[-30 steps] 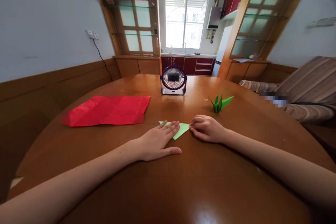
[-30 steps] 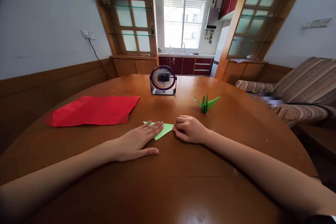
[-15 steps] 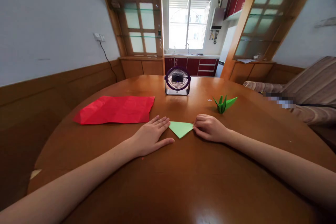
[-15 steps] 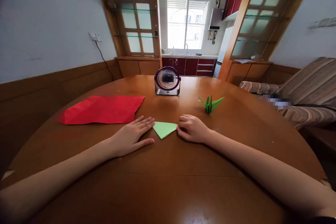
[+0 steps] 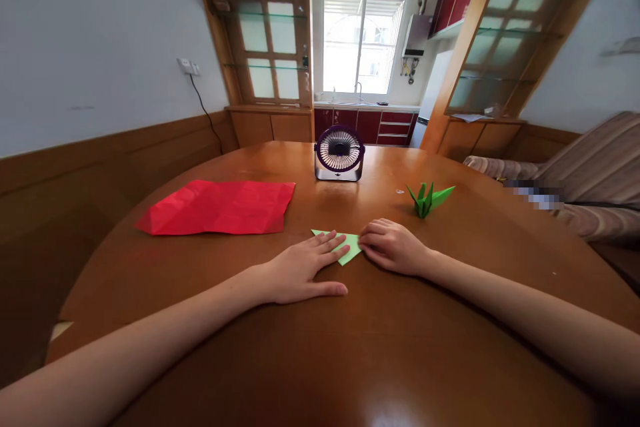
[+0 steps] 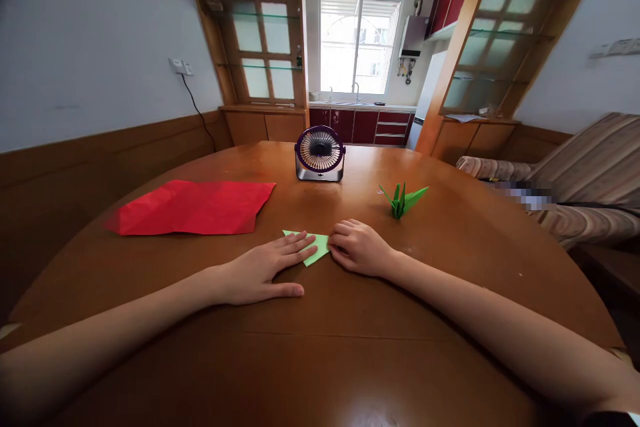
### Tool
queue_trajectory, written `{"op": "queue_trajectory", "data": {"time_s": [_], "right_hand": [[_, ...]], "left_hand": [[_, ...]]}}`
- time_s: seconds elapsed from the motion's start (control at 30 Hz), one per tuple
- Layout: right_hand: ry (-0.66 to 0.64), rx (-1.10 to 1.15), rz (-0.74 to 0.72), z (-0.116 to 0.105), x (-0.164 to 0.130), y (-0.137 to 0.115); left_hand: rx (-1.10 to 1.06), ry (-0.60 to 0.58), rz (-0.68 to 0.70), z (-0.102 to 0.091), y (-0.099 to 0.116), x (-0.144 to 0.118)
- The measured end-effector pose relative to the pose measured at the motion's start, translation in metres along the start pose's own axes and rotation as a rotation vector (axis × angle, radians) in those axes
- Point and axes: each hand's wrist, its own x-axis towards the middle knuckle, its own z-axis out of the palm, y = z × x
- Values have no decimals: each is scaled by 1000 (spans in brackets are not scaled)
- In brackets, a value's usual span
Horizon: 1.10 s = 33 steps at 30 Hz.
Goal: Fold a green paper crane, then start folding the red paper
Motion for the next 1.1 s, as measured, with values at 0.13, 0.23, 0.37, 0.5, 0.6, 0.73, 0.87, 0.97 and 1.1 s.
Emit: {"op": "queue_trajectory", "data": {"time_s": [0.13,0.23,0.37,0.5,0.6,0.73,0.87,0.97,1.1], "right_hand": [[6,50,22,1,0,0],[14,76,40,1,-1,0],[28,94,54,2,-1,0],[44,103,59,3,-2,0],[54,103,64,4,-2,1],[68,106,72,6,-2,1],[70,125,80,6,-2,2],[77,144,85,5,-3,3],[75,160,86,6,-4,4]], "left_hand": [[2,-33,9,-2,0,0],[-9,-45,28,-2,-1,-1],[-14,-40,44,0,-4,-1],[12,-26,45,1,-5,0],[40,-17,13,1,-2,1],[89,23,-38,2,6,8],[147,77,-92,6,15,15],[165,119,-116,10,18,19],[206,174,-107,17,16,18]]}}
